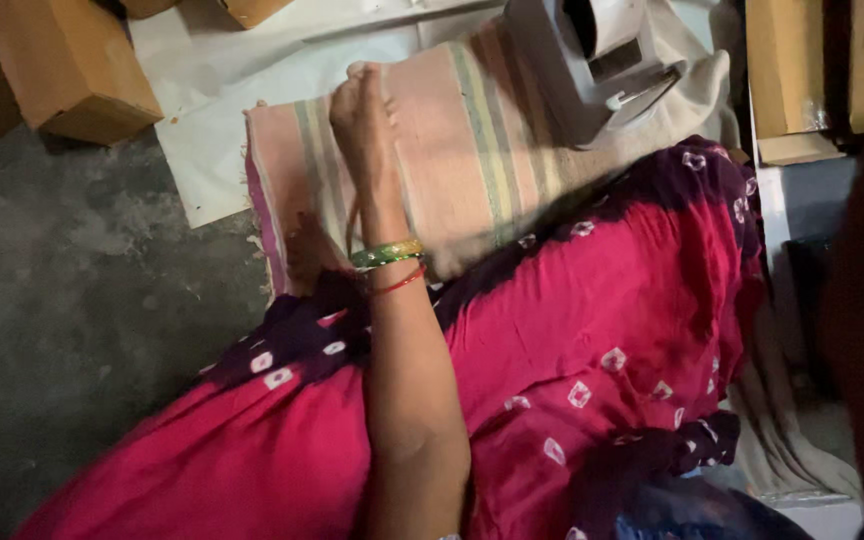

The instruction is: The person sits on the floor and seals a small cardboard box using a handheld tape dispenser. They apply tape to the box flaps, press it down, and smooth the edges to secure the package.

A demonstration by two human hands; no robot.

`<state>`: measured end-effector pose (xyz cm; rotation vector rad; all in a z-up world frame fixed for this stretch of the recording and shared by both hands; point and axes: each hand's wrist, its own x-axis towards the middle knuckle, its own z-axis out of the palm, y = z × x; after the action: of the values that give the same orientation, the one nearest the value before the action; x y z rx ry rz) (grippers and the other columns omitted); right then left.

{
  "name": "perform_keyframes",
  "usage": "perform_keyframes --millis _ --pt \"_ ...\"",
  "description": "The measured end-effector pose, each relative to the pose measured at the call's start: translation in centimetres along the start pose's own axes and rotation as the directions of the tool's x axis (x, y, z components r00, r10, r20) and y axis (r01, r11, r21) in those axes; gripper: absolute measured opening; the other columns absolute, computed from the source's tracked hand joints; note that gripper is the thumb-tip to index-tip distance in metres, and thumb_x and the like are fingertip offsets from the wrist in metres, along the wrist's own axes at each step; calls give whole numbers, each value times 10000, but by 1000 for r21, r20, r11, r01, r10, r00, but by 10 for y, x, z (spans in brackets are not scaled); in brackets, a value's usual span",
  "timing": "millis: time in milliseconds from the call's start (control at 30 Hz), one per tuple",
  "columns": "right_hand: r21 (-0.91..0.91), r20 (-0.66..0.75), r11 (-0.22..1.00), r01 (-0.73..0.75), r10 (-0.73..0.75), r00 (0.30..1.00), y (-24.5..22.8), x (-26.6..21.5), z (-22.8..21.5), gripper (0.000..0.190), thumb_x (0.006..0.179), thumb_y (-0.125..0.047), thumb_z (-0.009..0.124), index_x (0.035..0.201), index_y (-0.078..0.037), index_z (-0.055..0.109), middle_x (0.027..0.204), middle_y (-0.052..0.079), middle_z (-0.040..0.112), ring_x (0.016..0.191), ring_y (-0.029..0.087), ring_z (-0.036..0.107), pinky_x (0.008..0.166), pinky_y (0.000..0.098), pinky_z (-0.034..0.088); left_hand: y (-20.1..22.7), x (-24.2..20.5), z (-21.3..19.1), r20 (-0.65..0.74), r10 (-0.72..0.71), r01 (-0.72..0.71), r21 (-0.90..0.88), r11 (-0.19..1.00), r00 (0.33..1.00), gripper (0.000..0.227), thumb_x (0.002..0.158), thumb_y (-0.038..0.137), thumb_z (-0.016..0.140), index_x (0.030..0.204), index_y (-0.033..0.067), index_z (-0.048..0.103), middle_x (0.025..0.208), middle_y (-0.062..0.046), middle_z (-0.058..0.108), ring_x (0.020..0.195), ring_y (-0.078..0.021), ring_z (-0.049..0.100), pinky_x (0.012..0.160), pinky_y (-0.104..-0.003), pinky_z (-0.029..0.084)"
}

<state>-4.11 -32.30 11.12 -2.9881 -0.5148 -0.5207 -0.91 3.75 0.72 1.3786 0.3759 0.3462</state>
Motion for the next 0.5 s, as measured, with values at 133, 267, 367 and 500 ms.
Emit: perform_keyframes --millis 133,267,367,500 --pt "-49 155 950 -310 314 937 87 -47 49 1137 639 -542 943 1538 -102 406 1358 259 537 1211 425 541 927 575 476 -25 2 7 120 125 -141 142 980 985 387 949 287 702 1140 -48 730 859 -84 738 703 -120 677 617 -252 557" --pt "-133 283 845 -519 534 797 164 -80 107 1150 680 -547 950 1550 -70 368 1363 297 537 1207 449 544 936 568 483 -36 6 12 142 141 -153 81 985 980 343 948 233 722 1113 -66 697 979 -81 747 774 -135 721 676 -270 623" --pt "-139 339 798 -587 595 729 215 -107 143 1163 711 -551 955 1558 -46 340 1368 326 537 1204 467 546 943 563 488 -28 2 13 113 87 -100 123 987 990 328 940 212 718 1127 -56 686 999 -81 734 745 -146 720 674 -266 612" --pt "-58 384 790 -611 582 716 255 -131 169 1182 752 -556 961 1569 -13 302 1373 364 538 1200 490 549 952 556 495 -15 -10 14 95 -33 14 197 980 995 334 950 217 695 1155 -47 688 931 -122 738 740 -157 672 635 -284 538"
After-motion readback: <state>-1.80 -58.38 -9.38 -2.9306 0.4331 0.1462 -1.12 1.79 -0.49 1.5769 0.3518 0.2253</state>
